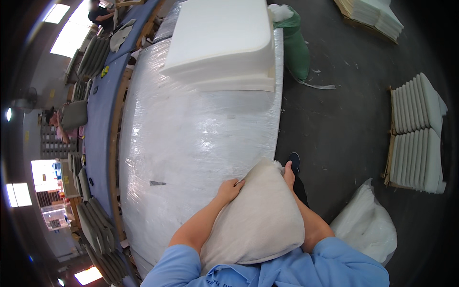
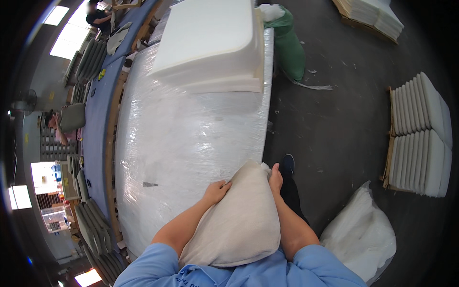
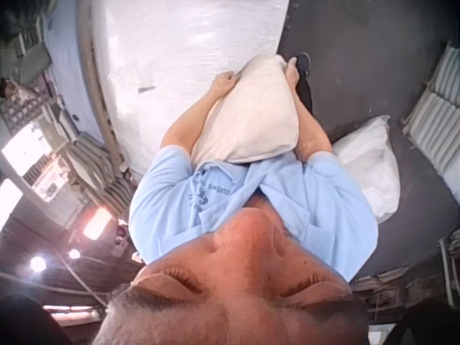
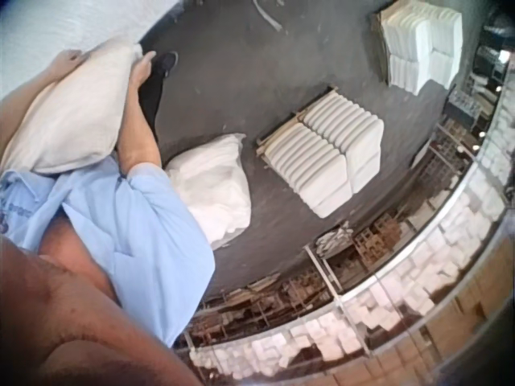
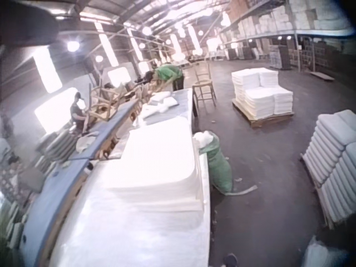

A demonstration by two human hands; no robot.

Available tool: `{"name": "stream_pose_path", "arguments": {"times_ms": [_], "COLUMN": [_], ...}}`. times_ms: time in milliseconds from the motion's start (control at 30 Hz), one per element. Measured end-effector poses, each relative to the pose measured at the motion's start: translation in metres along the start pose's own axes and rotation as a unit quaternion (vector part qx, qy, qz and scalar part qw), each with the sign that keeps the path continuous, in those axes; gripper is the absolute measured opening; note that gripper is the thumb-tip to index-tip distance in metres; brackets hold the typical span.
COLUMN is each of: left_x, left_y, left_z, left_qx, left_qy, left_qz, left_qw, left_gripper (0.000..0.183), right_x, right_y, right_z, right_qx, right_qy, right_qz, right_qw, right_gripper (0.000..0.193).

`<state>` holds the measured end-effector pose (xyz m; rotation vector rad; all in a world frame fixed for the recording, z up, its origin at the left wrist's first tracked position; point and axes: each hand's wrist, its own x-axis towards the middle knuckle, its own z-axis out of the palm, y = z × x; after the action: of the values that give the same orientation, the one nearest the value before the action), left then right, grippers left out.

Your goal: The person repeatedly picks up rectangular foam pieces and inserts them into fabric covers, then folds and tucks the cover edges to enclose the foam. The process is repeated multiple times in a factory setting with other workers visible in the background.

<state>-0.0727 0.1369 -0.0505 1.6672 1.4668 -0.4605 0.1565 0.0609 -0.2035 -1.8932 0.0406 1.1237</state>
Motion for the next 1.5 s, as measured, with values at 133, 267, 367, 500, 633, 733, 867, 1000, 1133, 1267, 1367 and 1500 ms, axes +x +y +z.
{"name": "stream_pose_path", "arguments": {"times_ms": [133, 267, 367, 500, 633, 733, 867, 1000, 1133, 1267, 1367, 1500], "left_x": [0.002, 0.009, 0.015, 0.005, -0.013, -0.056, -0.084, -0.077, -0.063, -0.053, -0.042, -0.046], "left_y": [-0.027, -0.02, -0.016, -0.026, -0.054, -0.102, -0.123, -0.12, -0.124, -0.134, -0.132, -0.139], "left_z": [0.039, 0.036, 0.029, 0.022, -0.001, 0.009, 0.041, 0.047, 0.048, 0.052, 0.044, 0.036], "left_qx": [-0.033, 0.01, 0.011, -0.014, -0.118, -0.082, -0.107, -0.082, -0.098, -0.13, -0.117, -0.092], "left_qy": [0.136, 0.155, 0.147, 0.106, 0.028, -0.026, 0.127, 0.222, 0.205, 0.19, 0.19, 0.139], "left_qz": [0.018, -0.012, -0.024, -0.006, -0.009, -0.073, -0.064, -0.027, -0.048, -0.046, -0.031, -0.016], "left_qw": [0.99, 0.988, 0.989, 0.994, 0.993, 0.994, 0.984, 0.971, 0.973, 0.972, 0.974, 0.986], "left_gripper": [0.051, 0.052, 0.052, 0.052, 0.051, 0.048, 0.035, 0.019, 0.02, 0.029, 0.037, 0.04], "right_x": [-0.017, -0.02, -0.019, -0.006, 0.022, -0.009, -0.079, -0.121, -0.127, -0.136, -0.123, -0.138], "right_y": [-0.008, -0.024, -0.029, -0.025, -0.049, -0.108, -0.186, -0.17, -0.119, -0.094, -0.09, -0.093], "right_z": [-0.005, -0.004, 0.01, -0.001, -0.023, -0.003, 0.062, 0.091, 0.111, 0.123, 0.125, 0.13], "right_qx": [-0.132, -0.245, -0.209, -0.255, -0.418, -0.351, -0.524, -0.631, -0.695, -0.681, -0.638, -0.673], "right_qy": [-0.03, 0.01, -0.002, -0.05, -0.094, -0.161, -0.407, -0.483, -0.491, -0.491, -0.484, -0.48], "right_qz": [-0.056, -0.101, -0.124, -0.155, -0.238, -0.315, -0.358, -0.443, -0.413, -0.409, -0.475, -0.441], "right_qw": [0.989, 0.964, 0.97, 0.953, 0.872, 0.867, 0.657, 0.415, 0.324, 0.359, 0.363, 0.35], "right_gripper": [0.082, 0.076, 0.066, 0.057, 0.051, 0.035, 0.047, 0.055, 0.052, 0.05, 0.05, 0.043]}}
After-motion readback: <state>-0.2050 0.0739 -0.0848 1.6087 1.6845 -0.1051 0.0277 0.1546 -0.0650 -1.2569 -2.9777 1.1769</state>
